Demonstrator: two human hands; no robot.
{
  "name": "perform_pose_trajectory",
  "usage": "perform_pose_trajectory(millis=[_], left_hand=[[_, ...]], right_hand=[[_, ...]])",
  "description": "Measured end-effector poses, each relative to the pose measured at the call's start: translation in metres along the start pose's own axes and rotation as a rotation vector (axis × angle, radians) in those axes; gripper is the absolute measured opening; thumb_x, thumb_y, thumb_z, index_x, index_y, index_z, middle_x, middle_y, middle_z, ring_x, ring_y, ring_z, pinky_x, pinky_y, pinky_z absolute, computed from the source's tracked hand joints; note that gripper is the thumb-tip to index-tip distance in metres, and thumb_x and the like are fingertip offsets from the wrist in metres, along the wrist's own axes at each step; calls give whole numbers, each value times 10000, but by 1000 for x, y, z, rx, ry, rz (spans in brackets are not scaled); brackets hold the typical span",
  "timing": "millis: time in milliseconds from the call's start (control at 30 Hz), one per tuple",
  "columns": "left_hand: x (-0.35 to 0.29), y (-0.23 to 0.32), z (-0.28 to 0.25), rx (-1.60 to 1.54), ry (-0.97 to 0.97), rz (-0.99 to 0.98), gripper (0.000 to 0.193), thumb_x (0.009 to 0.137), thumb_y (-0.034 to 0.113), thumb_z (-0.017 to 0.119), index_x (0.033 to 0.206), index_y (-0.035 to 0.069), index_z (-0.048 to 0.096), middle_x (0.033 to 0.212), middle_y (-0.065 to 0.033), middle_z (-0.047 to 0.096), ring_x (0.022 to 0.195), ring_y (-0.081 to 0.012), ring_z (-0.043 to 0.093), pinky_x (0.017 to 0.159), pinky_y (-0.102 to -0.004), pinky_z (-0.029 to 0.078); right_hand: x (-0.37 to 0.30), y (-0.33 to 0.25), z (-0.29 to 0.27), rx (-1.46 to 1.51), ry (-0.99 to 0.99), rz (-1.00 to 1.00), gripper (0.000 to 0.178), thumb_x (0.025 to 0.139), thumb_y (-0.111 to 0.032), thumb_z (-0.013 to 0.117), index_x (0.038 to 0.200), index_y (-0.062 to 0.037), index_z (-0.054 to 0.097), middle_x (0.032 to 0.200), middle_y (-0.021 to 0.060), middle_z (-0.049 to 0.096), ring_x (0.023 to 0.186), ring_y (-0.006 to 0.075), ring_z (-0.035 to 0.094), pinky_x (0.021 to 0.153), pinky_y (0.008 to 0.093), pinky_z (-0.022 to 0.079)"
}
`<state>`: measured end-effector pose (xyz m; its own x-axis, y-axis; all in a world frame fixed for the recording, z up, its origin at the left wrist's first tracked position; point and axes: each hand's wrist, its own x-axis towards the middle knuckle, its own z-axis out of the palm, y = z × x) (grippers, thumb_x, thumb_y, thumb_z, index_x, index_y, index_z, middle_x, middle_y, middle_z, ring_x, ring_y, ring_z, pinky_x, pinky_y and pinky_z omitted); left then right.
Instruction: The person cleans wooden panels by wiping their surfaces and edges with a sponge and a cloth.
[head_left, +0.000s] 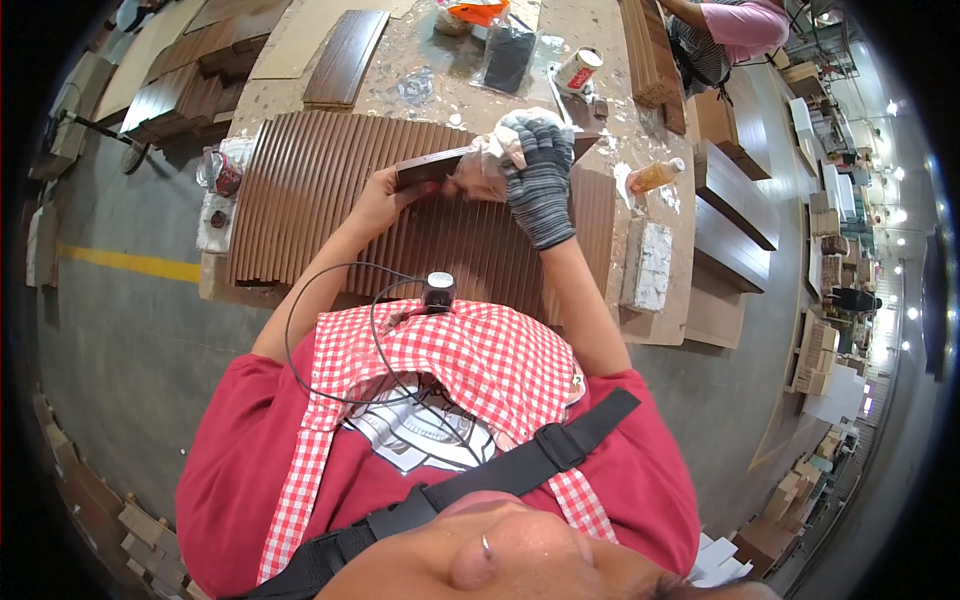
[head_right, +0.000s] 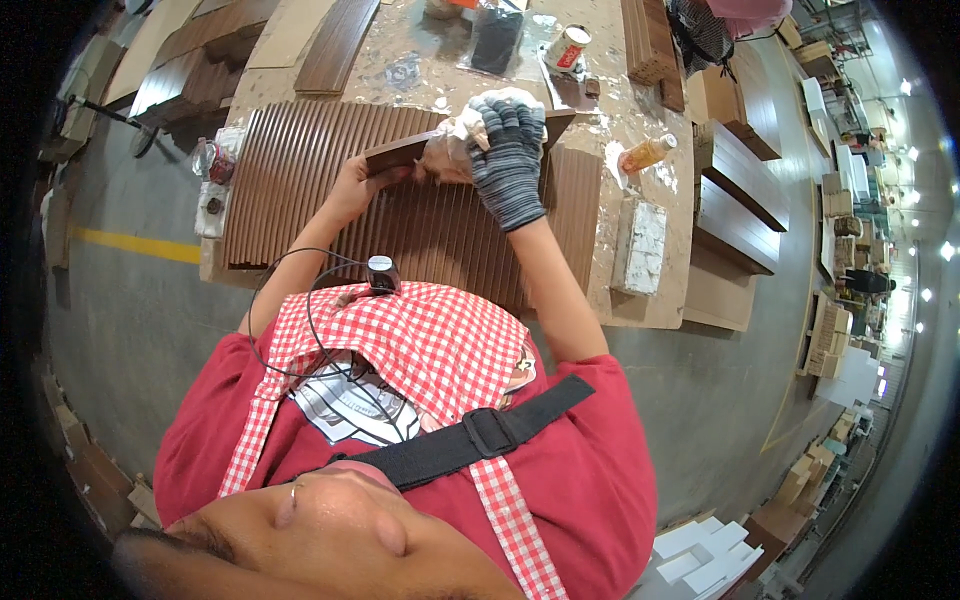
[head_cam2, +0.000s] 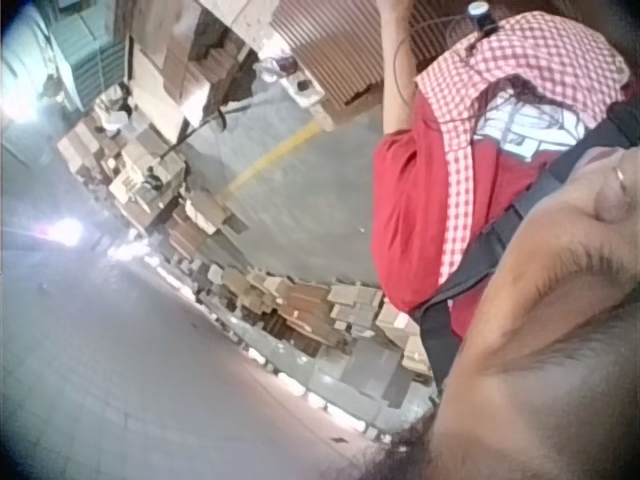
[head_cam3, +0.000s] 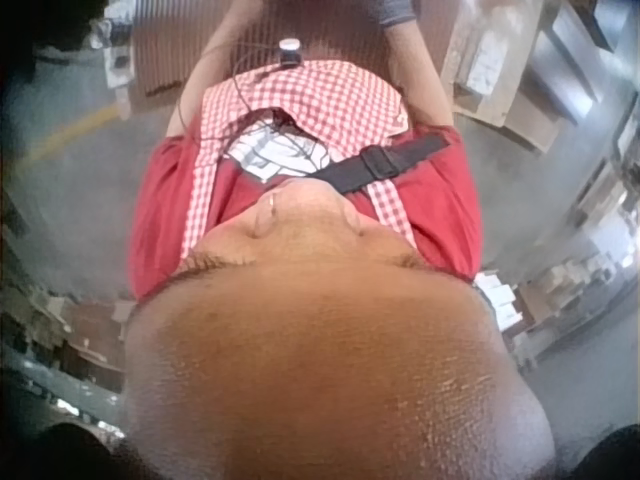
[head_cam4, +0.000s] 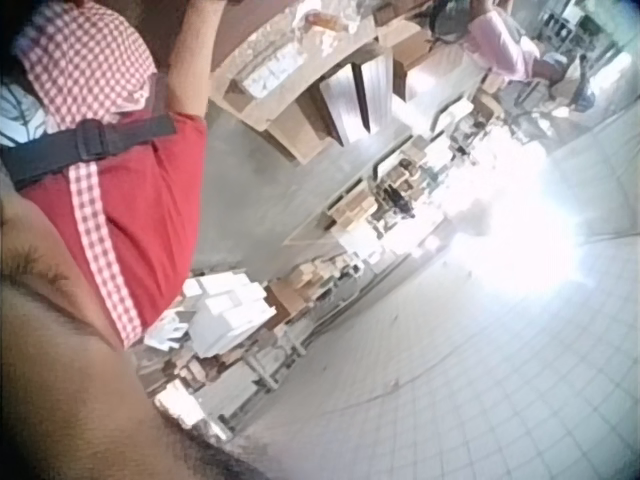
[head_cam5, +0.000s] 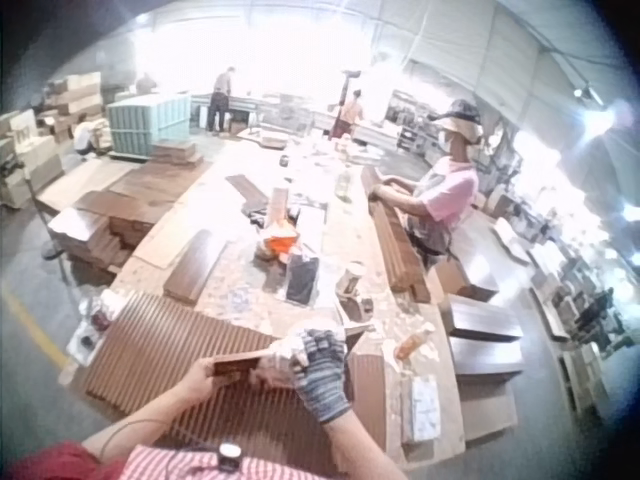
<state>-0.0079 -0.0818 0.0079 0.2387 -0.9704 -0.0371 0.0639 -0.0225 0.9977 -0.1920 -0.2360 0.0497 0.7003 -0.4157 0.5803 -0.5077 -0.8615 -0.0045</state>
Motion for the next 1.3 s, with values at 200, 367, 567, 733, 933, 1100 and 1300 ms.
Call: perform_pose_trajectory(millis=[200,367,567,733,933,1100,1300], left_hand=[[3,-17,-5,139,47,-24,208,822,-37,566,1020,19,593,906,-22,642,869,-143,603,771,-270,490],[9,-60,-33,935,-66,545,458,871,265,560,1280,101,434,1273,-122,481,1152,-234,488,955,-381,443],[-16,28,1,1020,-190,27,410,899,306,508,1244,87,468,1213,-101,518,1122,-241,495,962,-393,420],[-18,25,2,875,-199,-92,316,903,231,489,1168,63,527,1158,-110,549,1082,-265,501,938,-404,404],[-19,-11,-4,494,-53,61,282,845,17,553,1126,18,580,1030,-96,611,963,-203,559,856,-337,437],[-18,3,1,249,-31,125,281,861,26,599,1141,7,610,932,-52,677,848,-94,612,759,-244,491],[-24,8,2,310,10,134,274,847,35,623,1120,7,627,909,-45,677,802,-84,607,715,-235,495]], right_hand=[[-3,-71,26,248,-240,87,452,828,-260,491,1257,-119,492,1292,140,438,1276,296,333,1118,466,133],[9,-124,11,597,-204,-58,438,788,-187,588,1222,-149,549,1235,101,515,1242,273,405,1089,456,217],[22,-112,-25,1039,100,-20,376,805,-105,551,1178,-68,554,1163,139,542,1119,319,485,983,418,369],[28,-99,-18,294,-213,118,279,767,-200,616,1016,-75,625,987,139,598,1000,264,545,945,399,366],[21,-58,4,290,-363,421,248,788,-265,572,920,-58,609,922,131,596,930,261,559,904,402,402],[16,26,-27,-84,-207,392,266,832,-271,578,983,-52,586,959,142,580,936,255,547,908,397,419],[-12,113,-15,138,-173,513,314,839,-199,593,1100,-28,561,1065,183,578,1007,335,548,910,401,427]])
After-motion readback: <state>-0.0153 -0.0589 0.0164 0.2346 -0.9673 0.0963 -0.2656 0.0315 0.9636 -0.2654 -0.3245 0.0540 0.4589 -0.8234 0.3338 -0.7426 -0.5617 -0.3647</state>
